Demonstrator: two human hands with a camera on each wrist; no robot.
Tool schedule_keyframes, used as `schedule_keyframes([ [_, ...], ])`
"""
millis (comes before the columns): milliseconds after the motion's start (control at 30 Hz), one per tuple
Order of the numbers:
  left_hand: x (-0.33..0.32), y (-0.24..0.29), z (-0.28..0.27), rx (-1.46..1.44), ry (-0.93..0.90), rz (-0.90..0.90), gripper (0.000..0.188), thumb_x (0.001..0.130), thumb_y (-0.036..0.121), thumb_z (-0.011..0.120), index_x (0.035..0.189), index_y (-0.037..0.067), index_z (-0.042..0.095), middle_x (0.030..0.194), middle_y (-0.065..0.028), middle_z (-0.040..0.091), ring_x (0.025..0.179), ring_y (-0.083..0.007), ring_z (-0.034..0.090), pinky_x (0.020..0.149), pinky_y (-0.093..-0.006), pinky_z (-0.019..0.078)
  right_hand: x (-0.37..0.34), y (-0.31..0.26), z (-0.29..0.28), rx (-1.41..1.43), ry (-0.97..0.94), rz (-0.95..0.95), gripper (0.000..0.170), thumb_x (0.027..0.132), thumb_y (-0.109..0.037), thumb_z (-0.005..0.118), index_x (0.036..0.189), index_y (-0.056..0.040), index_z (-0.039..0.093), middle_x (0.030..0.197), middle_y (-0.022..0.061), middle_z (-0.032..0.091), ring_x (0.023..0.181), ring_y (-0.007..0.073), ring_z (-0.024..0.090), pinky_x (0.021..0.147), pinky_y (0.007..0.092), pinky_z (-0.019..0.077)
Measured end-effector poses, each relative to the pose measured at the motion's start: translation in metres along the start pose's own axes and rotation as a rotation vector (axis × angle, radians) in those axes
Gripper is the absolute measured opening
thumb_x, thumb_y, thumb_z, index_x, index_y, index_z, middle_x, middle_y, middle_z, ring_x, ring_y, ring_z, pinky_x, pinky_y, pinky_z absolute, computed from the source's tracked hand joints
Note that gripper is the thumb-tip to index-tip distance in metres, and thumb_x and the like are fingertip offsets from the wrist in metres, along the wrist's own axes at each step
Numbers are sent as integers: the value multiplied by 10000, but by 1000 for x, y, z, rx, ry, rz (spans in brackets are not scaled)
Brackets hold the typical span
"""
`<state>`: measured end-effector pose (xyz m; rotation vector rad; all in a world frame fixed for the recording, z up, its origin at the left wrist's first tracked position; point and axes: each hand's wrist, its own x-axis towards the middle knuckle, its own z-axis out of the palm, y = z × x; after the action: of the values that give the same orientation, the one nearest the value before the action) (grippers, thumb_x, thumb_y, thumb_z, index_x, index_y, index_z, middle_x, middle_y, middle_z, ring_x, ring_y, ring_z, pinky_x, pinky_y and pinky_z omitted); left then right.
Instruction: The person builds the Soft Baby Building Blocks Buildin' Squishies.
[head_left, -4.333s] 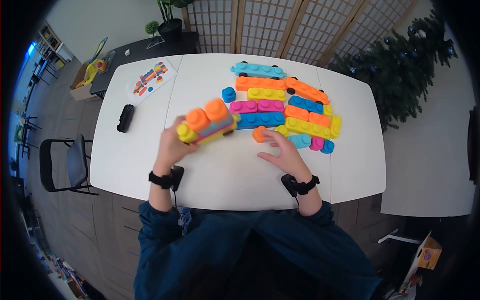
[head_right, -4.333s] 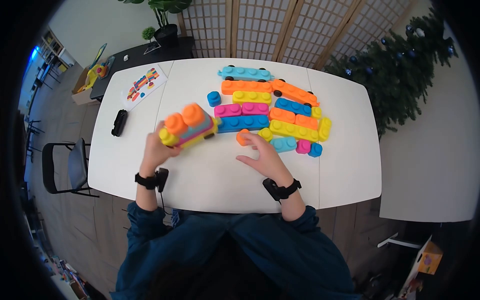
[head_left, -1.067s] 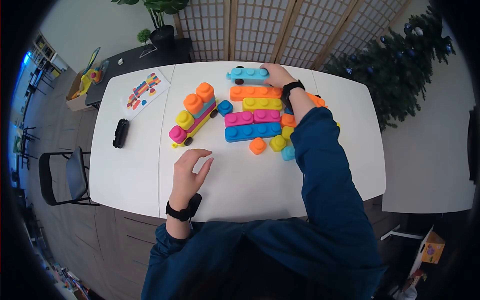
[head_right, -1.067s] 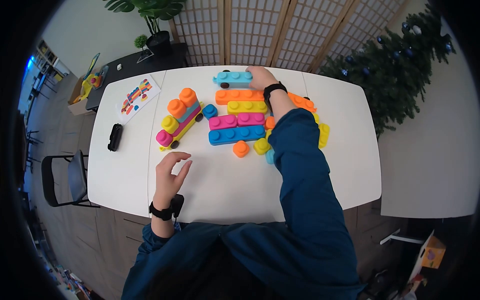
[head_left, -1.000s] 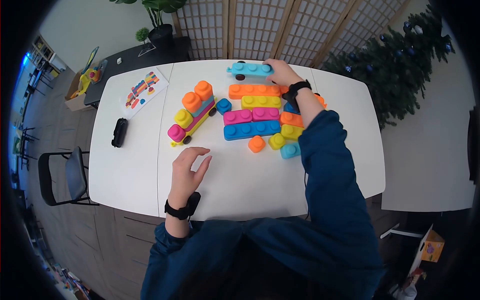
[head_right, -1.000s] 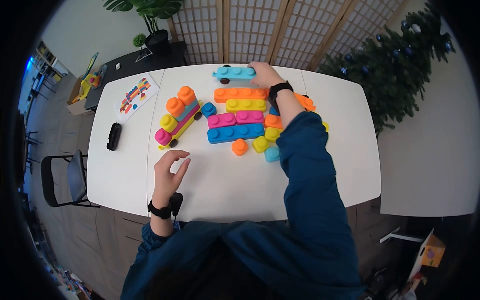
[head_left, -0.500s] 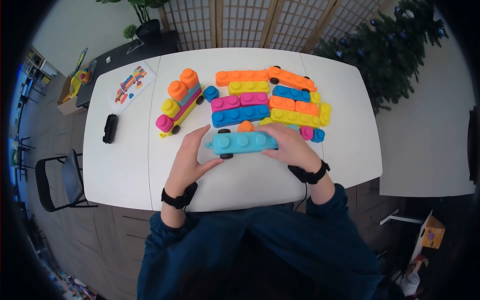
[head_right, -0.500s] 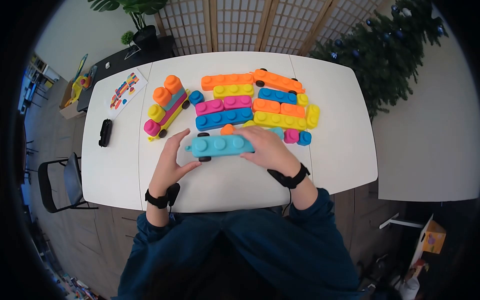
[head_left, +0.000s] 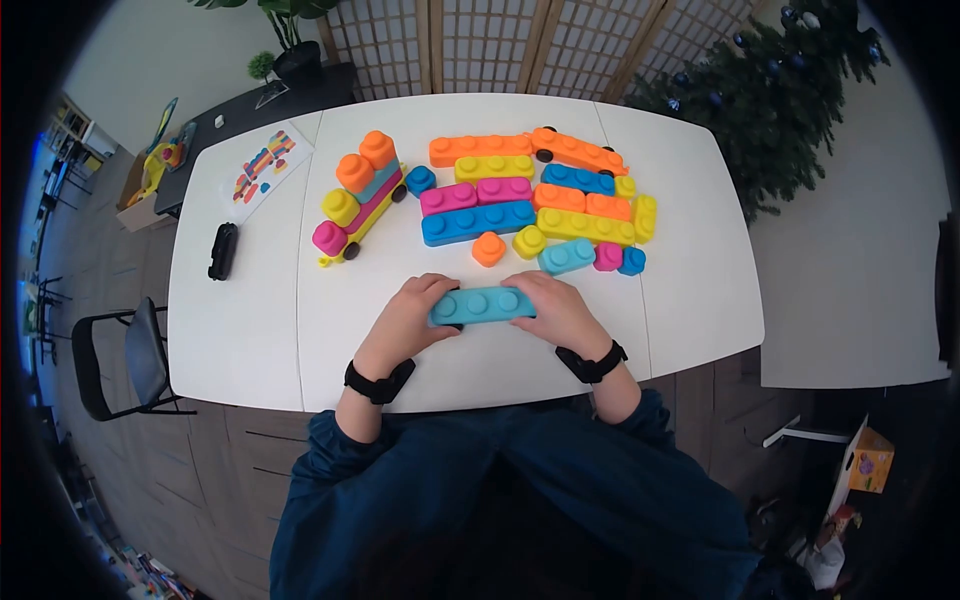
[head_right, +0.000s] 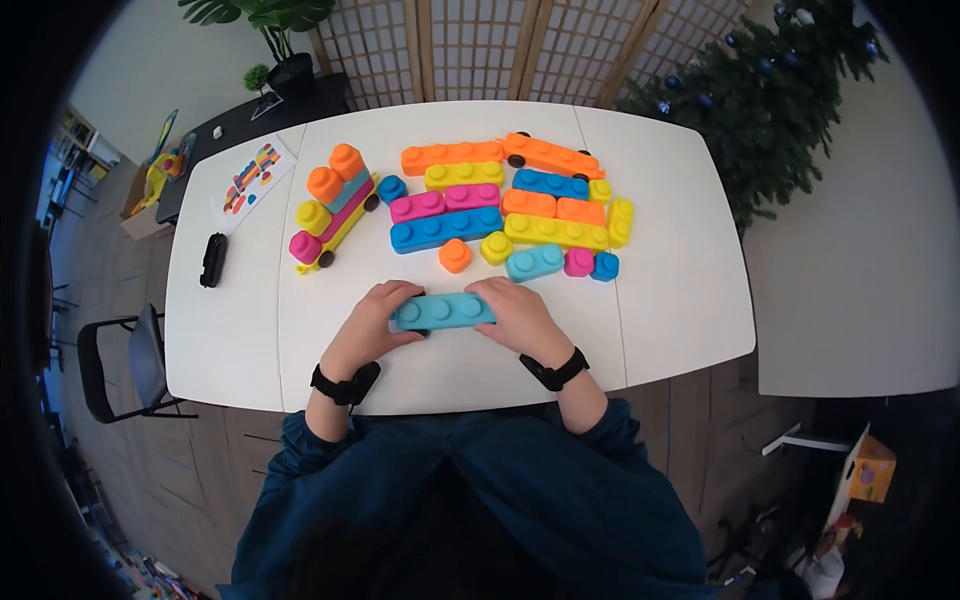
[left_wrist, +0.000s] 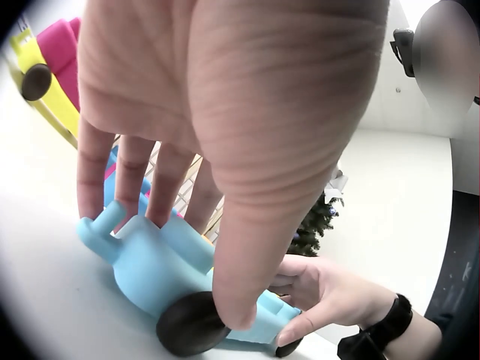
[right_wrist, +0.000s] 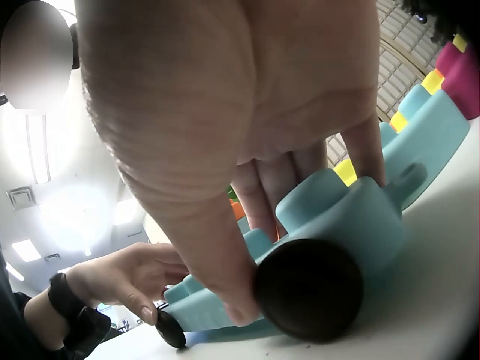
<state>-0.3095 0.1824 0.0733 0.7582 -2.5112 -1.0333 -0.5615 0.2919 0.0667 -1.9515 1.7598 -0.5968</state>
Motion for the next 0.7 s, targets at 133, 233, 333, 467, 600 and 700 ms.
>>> schedule_keyframes([
  [133, 1, 0, 2, 26, 14, -5, 623, 693, 98, 871, 1267, 63, 632, 1267, -128, 623, 1142, -350, 596, 998, -413, 510, -6, 6, 1, 25, 117, -76, 475, 775, -148, 809, 1208, -109, 619, 1202, 95, 666, 1133, 305, 635, 907, 405, 540],
  [233, 1, -1, 4, 39, 15, -14, 603, 698, 103, 869, 1255, 57, 642, 1274, -128, 618, 1140, -350, 596, 1001, -414, 510, -14, 8, -5, 78, 171, -19, 415, 805, -170, 807, 1179, -100, 642, 1232, 94, 672, 1128, 309, 642, 911, 389, 545],
  [333, 0, -2, 5, 42, 23, -8, 595, 704, 105, 866, 1253, 53, 643, 1277, -129, 617, 1139, -349, 593, 1003, -412, 507, -19, 13, -8, 107, 212, 26, 332, 827, -165, 794, 1125, -88, 671, 1215, 96, 684, 1090, 318, 656, 893, 377, 554],
  [467, 1, -2, 6, 33, 35, 0, 592, 707, 103, 862, 1254, 54, 642, 1283, -127, 617, 1134, -347, 588, 1005, -412, 503, -20, 13, -7, 111, 254, 21, 262, 834, -147, 787, 1064, -63, 692, 1174, 101, 697, 1037, 325, 671, 869, 370, 559],
  [600, 1, -3, 4, 37, 38, 3, 596, 709, 104, 860, 1263, 62, 643, 1293, -127, 619, 1126, -344, 589, 1004, -413, 499, -20, 17, -4, 106, 279, 6, 284, 830, -147, 794, 1073, -47, 687, 1173, 105, 697, 1035, 328, 672, 873, 371, 556],
  [700, 0, -2, 4, 58, 37, -19, 602, 711, 110, 861, 1271, 71, 644, 1300, -125, 620, 1125, -343, 589, 1007, -412, 493, -20, 19, 0, 123, 311, 10, 302, 824, -145, 801, 1081, -36, 685, 1170, 112, 697, 1039, 332, 672, 881, 372, 553],
])
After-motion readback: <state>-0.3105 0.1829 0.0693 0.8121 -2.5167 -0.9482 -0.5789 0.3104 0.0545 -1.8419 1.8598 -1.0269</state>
